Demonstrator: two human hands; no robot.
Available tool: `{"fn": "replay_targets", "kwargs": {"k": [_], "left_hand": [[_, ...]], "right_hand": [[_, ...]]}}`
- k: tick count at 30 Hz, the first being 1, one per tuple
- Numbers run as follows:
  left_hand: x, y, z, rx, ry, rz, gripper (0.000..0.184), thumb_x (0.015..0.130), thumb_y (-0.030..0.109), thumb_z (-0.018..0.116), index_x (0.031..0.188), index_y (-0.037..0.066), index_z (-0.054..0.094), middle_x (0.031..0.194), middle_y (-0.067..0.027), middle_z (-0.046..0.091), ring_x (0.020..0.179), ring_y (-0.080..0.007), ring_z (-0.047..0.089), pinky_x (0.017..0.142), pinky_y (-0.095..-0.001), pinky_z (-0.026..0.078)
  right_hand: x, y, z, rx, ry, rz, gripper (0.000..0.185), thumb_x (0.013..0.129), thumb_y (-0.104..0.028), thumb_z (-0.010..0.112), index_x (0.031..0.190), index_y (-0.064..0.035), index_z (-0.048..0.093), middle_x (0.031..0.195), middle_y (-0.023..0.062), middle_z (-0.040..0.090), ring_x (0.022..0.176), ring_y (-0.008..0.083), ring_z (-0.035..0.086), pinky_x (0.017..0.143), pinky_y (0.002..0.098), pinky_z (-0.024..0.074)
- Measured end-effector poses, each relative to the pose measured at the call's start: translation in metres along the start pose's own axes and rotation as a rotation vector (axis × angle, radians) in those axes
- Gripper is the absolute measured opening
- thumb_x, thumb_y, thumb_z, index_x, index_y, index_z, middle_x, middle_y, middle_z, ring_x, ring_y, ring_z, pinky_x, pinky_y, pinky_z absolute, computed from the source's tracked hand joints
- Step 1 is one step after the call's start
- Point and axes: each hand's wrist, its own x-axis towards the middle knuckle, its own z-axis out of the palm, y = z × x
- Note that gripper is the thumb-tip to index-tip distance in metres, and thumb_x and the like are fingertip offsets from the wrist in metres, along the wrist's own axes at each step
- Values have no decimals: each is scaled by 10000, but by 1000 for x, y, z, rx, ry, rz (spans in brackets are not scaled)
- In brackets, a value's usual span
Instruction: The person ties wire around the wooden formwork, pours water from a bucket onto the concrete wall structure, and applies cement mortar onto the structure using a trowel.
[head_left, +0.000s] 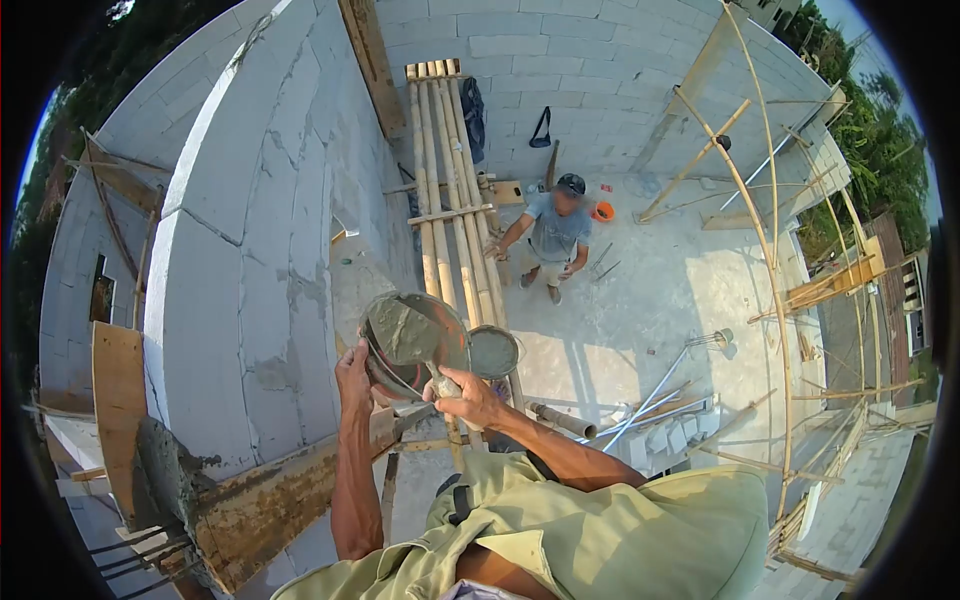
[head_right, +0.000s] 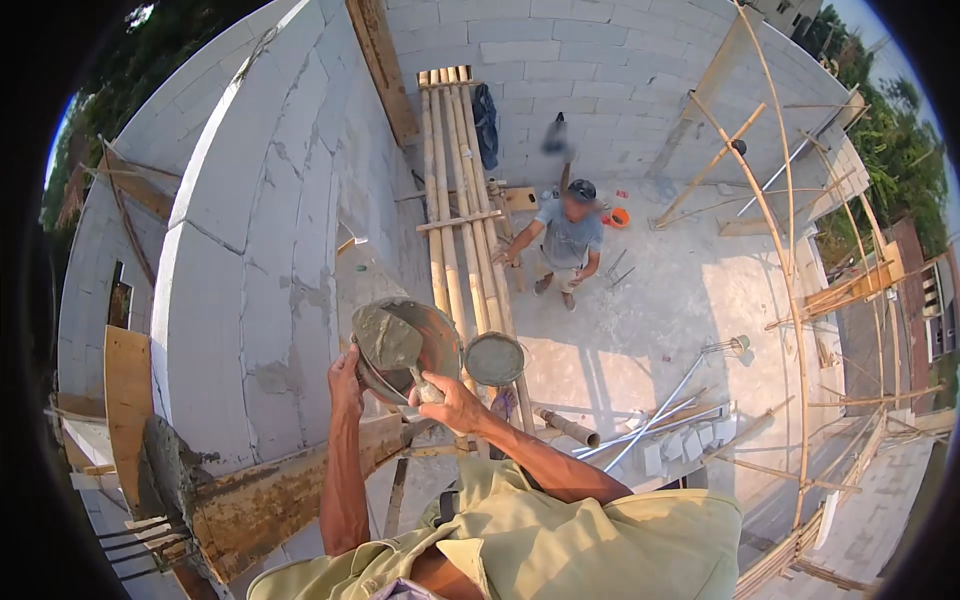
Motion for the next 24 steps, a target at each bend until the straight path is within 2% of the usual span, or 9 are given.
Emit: {"fn": "replay_targets", "kwargs": {"k": [2, 5, 7, 8, 10, 14, 17, 19, 24], "left_hand": [[30, 1, 6, 270, -213, -49, 292, 1011, 331, 667, 996, 40, 672, 875, -51, 721, 677, -141, 686, 649, -300, 593], [36, 74, 46, 794, -318, 37, 342, 991, 313, 684, 936, -20, 626, 783, -101, 674, 647, -184, 660, 627, -333, 550], [37, 149, 60, 1298, 18, 851, 249, 962, 213, 714, 1052, 4, 610, 1009, -132, 666, 950, -305, 664, 842, -445, 527], [35, 199, 71, 1375, 252, 855, 227, 969, 182, 705, 1105, 27, 610, 1178, -108, 651, 1080, -321, 639, 900, -430, 515], [73, 280, 49, 1588, 708, 1288, 279, 991, 272, 681, 1182, 74, 637, 1300, -95, 646, 1216, -299, 611, 980, -443, 496], [186, 380, -16, 1861, 1041, 1224, 540, 1016, 502, 583, 1369, 93, 594, 1416, -107, 598, 1312, -305, 574, 1039, -486, 492], [217, 375, -24, 1923, 967, 676, 844, 938, 752, 490, 1522, 142, 477, 1456, -149, 566, 1294, -356, 595, 1038, -563, 517], [211, 376, -12, 1911, 985, 631, 842, 939, 746, 495, 1528, 144, 468, 1467, -152, 558, 1295, -358, 595, 1035, -570, 517], [260, 381, -109, 2003, 1037, 698, 904, 903, 794, 492, 1580, 203, 393, 1515, -134, 521, 1319, -361, 582, 1038, -589, 518]], "right_hand": [[15, -8, -15, 307, -18, -4, 295, 857, -105, 633, 1134, -5, 621, 867, 18, 631, 719, 108, 588, 689, 291, 490], [23, -24, -35, 401, 60, 66, 289, 873, -92, 622, 1153, -18, 620, 902, 24, 631, 692, 101, 585, 649, 301, 486], [31, -14, -55, 387, 112, 79, 296, 887, -89, 611, 1170, -4, 609, 984, 54, 661, 717, 109, 602, 676, 311, 501], [33, 1, -64, 381, 133, 99, 296, 887, -89, 611, 1170, -4, 609, 984, 54, 661, 717, 109, 602, 676, 311, 501], [43, 23, -80, 295, 195, 111, 290, 888, -90, 602, 1156, 18, 613, 968, 59, 676, 744, 122, 616, 732, 311, 506], [73, 75, -89, 276, 342, 200, 301, 839, -201, 686, 1078, -25, 634, 814, 25, 658, 707, 124, 593, 685, 279, 468], [103, 99, -112, 192, 381, 345, 333, 859, -234, 704, 1114, -33, 632, 892, 37, 675, 716, 128, 625, 651, 285, 495], [124, 127, -129, 182, 495, 401, 350, 890, -280, 718, 1134, -44, 635, 892, 44, 696, 608, 137, 639, 553, 291, 481], [175, 178, -210, 143, 688, 354, 290, 827, -163, 723, 1070, -41, 621, 892, 51, 654, 631, 159, 625, 606, 310, 534]]}}
